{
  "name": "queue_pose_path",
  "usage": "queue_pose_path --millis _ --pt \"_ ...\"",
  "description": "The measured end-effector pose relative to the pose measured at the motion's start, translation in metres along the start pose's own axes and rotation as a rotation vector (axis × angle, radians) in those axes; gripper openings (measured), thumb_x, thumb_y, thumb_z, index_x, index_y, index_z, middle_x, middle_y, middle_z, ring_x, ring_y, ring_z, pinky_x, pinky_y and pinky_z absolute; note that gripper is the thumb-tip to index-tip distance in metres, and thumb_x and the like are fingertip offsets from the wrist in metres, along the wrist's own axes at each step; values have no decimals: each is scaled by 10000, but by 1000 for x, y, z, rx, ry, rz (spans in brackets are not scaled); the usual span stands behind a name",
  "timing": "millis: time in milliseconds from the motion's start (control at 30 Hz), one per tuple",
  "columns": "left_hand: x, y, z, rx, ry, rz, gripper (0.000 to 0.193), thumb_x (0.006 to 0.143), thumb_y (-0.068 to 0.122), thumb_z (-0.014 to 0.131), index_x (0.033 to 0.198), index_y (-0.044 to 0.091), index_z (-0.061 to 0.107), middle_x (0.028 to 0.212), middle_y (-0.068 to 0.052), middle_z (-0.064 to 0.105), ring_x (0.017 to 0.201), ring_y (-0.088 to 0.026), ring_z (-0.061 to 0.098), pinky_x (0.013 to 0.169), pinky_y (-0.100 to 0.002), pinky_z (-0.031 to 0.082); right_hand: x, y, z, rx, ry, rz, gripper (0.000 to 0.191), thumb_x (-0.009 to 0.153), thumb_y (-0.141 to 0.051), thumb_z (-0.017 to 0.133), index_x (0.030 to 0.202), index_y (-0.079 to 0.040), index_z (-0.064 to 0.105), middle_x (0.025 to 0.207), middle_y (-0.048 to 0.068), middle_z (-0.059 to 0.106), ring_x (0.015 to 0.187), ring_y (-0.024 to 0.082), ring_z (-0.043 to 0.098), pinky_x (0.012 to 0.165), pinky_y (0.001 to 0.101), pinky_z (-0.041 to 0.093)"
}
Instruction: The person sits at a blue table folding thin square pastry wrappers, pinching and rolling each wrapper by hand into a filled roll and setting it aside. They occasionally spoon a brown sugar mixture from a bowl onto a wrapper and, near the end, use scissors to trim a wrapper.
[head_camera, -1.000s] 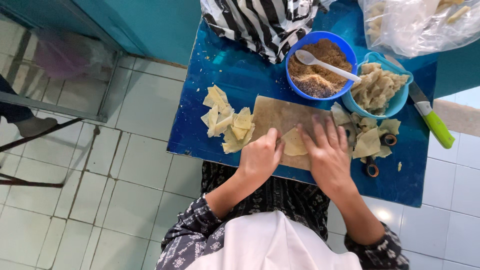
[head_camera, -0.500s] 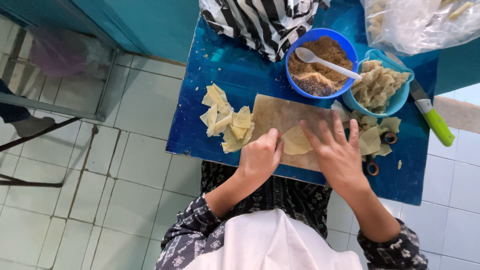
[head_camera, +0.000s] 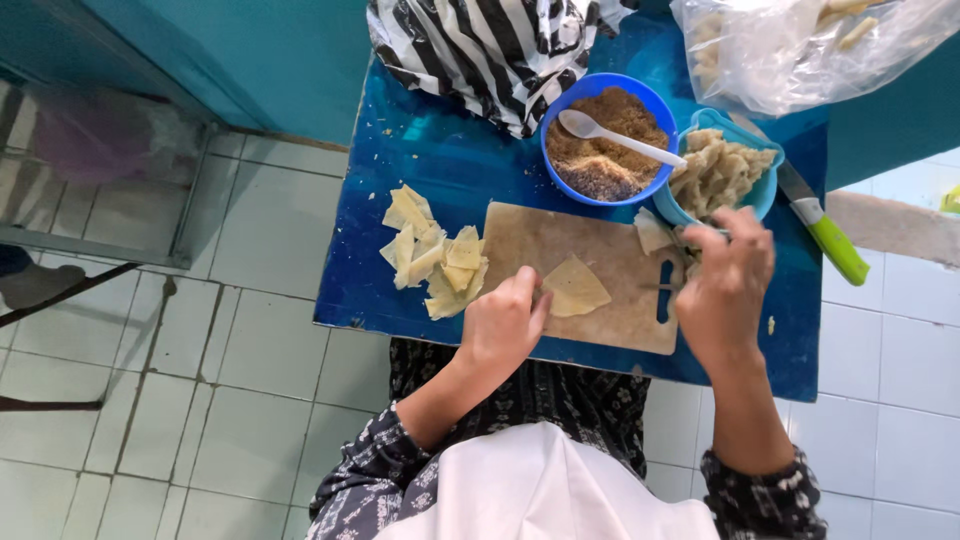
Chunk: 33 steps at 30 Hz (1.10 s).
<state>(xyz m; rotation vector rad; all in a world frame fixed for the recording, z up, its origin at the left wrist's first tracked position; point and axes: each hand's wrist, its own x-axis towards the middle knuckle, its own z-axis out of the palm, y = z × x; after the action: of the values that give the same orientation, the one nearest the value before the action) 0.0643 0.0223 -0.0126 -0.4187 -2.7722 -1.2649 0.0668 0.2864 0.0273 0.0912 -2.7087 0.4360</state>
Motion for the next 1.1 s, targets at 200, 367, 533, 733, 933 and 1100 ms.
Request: queue_pose_path --millis 200,367,533,733,933,1100 --pt "-5 6 0 173 -8 21 247 944 258 696 1003 56 568 929 -131 634 734 -312 706 553 -404 553 -3 -6 5 -471 30 -94 619 763 102 602 1371 -2 653 1545 236 513 1475 445 393 1204 570 236" --pt "-5 10 4 243 42 84 189 935 210 686 960 75 557 948 -96 583 833 -275 694 605 -374 562 15 -13 3 187 102 17 267 986 32 621 1242 -44 623 1362 184 590 1164 330 623 968 418 543" --pt "2 14 1 167 48 104 147 914 141 659 944 56 543 922 -126 600 828 -315 689 635 -401 565 96 1 32 285 75 107 206 1015 -67 769 1167 -2 647 970 172 676 771 238 688 692 309 527" --pt "9 4 -15 -12 -56 14 137 908 95 635 966 32 528 921 -179 639 815 -401 664 690 -472 546 114 10 17 469 88 158 66 979 -41 742 1017 -9 697 861 59 712 753 112 675 678 266 532" --pt "4 3 -19 -111 -8 81 198 871 34 615 1058 43 551 979 -177 636 860 -413 655 726 -476 537 131 -11 18 573 92 163 74 982 -9 640 1048 25 644 840 68 711 732 116 713 637 253 560" --pt "1 6 -22 -122 10 71 207 892 59 642 1085 50 566 982 -170 645 861 -408 659 723 -465 541 147 -45 31 717 35 106 103 1039 -21 611 1065 48 684 879 88 726 756 127 745 623 247 593"
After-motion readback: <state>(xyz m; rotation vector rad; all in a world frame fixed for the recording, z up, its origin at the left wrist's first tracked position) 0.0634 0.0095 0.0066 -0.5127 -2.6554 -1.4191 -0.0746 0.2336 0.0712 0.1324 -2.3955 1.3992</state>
